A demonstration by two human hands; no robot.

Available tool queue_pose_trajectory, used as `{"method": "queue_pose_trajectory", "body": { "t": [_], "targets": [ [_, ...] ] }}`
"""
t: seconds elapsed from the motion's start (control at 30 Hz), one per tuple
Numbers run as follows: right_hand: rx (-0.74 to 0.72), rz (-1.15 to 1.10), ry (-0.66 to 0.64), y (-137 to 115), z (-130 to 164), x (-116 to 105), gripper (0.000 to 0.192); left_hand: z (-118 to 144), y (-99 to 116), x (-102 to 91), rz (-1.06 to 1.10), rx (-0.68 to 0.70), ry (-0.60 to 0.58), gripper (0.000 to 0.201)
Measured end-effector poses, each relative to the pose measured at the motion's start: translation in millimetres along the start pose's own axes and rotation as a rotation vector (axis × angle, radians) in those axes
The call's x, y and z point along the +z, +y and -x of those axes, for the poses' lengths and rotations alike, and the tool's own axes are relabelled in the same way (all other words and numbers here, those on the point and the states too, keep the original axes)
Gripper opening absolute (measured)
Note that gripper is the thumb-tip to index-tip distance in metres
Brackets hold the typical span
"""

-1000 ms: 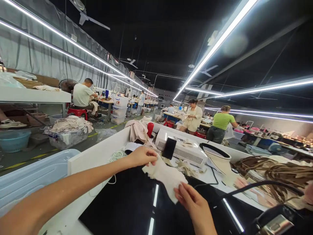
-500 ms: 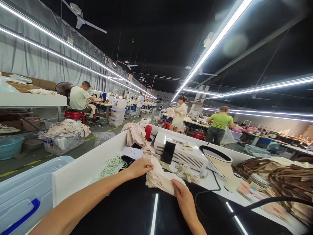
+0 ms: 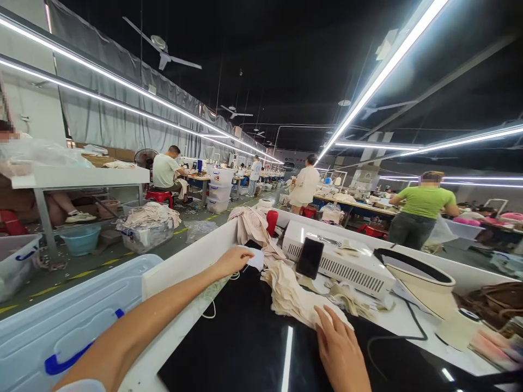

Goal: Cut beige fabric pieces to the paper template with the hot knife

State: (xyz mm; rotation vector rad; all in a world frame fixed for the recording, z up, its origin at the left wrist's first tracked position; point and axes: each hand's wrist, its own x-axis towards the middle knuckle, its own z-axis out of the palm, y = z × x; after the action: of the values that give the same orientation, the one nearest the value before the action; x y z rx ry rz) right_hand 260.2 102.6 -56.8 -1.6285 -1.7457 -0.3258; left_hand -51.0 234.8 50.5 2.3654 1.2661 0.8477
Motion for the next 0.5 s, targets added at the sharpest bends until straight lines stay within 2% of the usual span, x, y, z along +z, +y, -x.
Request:
{"method": "queue_pose_trajectory", "body": {
  "t": [0.1, 0.23, 0.37, 0.5],
  "targets": [
    [-0.019, -0.02, 0.068, -12, 0, 4, 0.05, 9, -22, -19.5, -0.078, -0.099, 0.024, 0.024],
    [0.058, -0.195, 0.067, -22, -9, 14, 0.051, 19, -36, -17.3, -0.147, -0.181, 0.024, 0.026],
    [0.066, -0.265, 0.066, -32, -20, 23, 0.055, 17, -34, -5.6, -0.174, -0.195, 0.042, 0.024],
    [0.081, -0.336, 0.053, -43, -26, 25, 0.053, 13, -20, 2.7, -0.129, -0.131, 0.025, 0.022]
  ]
}}
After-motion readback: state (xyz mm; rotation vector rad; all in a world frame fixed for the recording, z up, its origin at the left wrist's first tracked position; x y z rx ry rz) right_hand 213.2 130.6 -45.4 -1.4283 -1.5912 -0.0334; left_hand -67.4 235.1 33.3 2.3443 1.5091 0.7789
